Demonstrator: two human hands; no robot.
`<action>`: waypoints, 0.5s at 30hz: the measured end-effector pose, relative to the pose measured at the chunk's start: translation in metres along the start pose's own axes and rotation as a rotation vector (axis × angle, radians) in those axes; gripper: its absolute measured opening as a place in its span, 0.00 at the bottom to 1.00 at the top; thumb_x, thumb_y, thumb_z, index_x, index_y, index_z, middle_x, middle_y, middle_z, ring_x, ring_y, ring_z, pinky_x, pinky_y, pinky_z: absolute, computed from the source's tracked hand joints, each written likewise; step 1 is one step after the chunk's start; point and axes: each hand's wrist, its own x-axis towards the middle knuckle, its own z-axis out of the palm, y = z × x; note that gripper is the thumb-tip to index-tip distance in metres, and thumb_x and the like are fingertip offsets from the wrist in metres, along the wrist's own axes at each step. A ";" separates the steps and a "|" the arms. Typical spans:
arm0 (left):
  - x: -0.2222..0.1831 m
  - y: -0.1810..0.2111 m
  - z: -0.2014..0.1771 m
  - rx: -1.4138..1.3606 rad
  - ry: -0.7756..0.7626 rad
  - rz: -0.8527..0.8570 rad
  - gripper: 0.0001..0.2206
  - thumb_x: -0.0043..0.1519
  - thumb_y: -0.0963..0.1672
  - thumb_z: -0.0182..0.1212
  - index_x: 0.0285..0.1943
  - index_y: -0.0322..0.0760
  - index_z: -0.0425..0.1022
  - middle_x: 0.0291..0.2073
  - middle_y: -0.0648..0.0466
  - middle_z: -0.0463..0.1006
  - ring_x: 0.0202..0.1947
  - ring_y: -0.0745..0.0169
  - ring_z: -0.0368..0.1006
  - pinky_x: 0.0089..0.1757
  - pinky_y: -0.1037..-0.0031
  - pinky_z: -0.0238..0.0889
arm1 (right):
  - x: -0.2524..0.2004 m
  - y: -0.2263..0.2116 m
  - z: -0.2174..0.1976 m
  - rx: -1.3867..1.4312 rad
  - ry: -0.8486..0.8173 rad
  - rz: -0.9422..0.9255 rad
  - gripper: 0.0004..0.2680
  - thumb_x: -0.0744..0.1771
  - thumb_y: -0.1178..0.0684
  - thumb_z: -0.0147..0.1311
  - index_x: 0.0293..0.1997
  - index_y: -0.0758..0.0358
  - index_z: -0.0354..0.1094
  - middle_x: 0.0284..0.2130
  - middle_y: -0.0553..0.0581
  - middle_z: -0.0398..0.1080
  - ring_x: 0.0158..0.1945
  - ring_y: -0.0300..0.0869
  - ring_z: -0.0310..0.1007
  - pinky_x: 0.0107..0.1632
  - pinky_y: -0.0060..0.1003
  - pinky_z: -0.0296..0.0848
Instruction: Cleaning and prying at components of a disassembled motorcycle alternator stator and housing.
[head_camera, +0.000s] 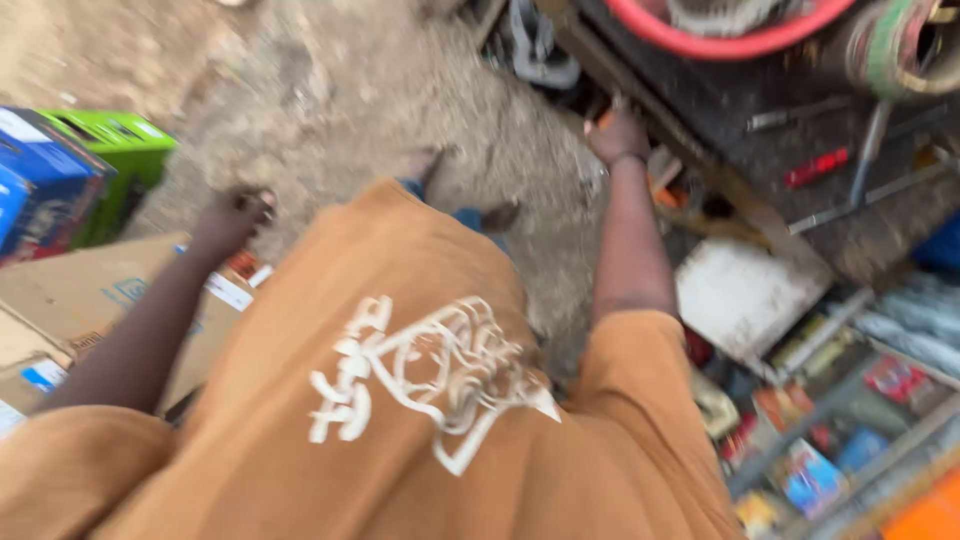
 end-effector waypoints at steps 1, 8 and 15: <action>-0.004 0.009 -0.003 -0.016 -0.034 0.032 0.21 0.68 0.51 0.60 0.62 0.32 0.75 0.40 0.50 0.82 0.38 0.63 0.76 0.39 0.68 0.69 | -0.001 0.006 0.002 -0.001 0.070 -0.009 0.35 0.64 0.38 0.62 0.75 0.62 0.44 0.67 0.69 0.58 0.68 0.60 0.58 0.67 0.51 0.61; -0.001 -0.028 -0.043 0.007 -0.107 -0.032 0.22 0.66 0.51 0.61 0.62 0.32 0.74 0.45 0.49 0.81 0.43 0.60 0.78 0.42 0.65 0.70 | 0.007 0.015 0.000 0.024 0.280 -0.007 0.18 0.68 0.52 0.52 0.67 0.59 0.63 0.64 0.66 0.66 0.66 0.59 0.65 0.65 0.53 0.67; 0.031 -0.106 -0.099 0.069 -0.145 -0.244 0.22 0.66 0.50 0.62 0.64 0.32 0.74 0.48 0.45 0.82 0.45 0.56 0.77 0.41 0.62 0.70 | -0.007 -0.003 0.003 0.080 0.449 -0.021 0.11 0.66 0.56 0.50 0.53 0.61 0.71 0.52 0.68 0.72 0.57 0.62 0.70 0.58 0.55 0.69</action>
